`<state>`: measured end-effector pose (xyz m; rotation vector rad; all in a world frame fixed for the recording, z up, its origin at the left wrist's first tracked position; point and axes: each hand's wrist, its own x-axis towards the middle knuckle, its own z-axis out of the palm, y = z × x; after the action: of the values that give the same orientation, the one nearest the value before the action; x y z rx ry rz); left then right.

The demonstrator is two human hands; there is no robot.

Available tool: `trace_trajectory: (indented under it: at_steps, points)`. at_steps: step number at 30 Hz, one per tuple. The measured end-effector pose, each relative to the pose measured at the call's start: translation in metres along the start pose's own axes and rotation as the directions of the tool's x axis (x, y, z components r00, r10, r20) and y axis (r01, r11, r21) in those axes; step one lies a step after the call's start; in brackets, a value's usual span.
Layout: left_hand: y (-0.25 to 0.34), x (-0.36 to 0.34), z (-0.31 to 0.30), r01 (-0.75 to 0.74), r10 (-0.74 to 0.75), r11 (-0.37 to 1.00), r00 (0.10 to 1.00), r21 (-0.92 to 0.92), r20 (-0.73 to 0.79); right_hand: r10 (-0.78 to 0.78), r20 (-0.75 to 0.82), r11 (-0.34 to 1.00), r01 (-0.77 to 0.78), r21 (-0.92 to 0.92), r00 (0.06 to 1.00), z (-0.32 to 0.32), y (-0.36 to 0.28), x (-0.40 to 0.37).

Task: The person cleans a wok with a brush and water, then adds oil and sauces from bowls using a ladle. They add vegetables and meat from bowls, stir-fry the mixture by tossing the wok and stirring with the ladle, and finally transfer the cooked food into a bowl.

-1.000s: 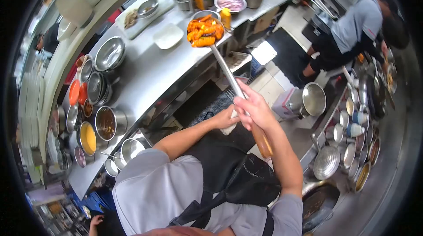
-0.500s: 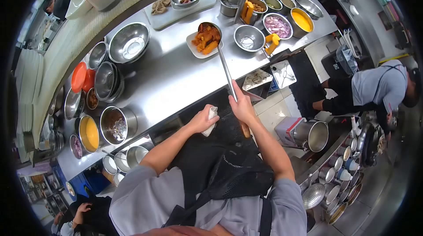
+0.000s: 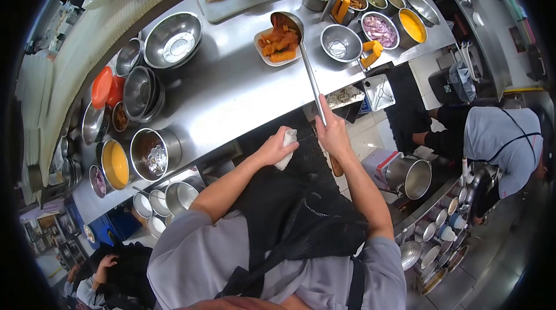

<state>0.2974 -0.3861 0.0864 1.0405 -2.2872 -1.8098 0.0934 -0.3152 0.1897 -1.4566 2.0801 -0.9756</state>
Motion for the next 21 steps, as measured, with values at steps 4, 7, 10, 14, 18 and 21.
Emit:
trace_trajectory:
  at_steps: [4, 7, 10, 14, 18, 21]
  points:
    - [0.000, 0.004, -0.002, 0.007, -0.008, 0.999, 0.999, -0.032, -0.037, -0.036, -0.028, 0.999, 0.035, -0.016, 0.999, -0.005, 0.000, 0.001]
    - [0.003, 0.006, -0.005, 0.005, -0.006, 0.999, 0.999, -0.037, -0.044, 0.021, -0.007, 1.000, -0.021, 0.011, 1.000, -0.010, -0.006, 0.000]
    - [0.007, 0.008, -0.008, 0.022, -0.025, 0.998, 0.998, -0.060, -0.057, 0.055, -0.028, 0.998, -0.054, 0.012, 0.998, -0.017, -0.013, -0.001]
    - [0.011, 0.007, -0.011, 0.016, -0.026, 0.994, 0.996, -0.105, -0.090, 0.056, -0.036, 0.995, -0.053, 0.082, 0.998, -0.030, -0.023, -0.005]
    - [0.002, 0.015, -0.007, 0.020, -0.034, 0.989, 0.995, -0.149, -0.096, 0.036, 0.006, 0.999, -0.036, 0.034, 0.999, -0.041, -0.021, -0.018]
    - [-0.005, 0.040, 0.009, -0.034, -0.012, 0.960, 0.987, -0.278, -0.160, -0.020, 0.011, 0.996, 0.021, -0.091, 1.000, -0.043, -0.021, -0.023]
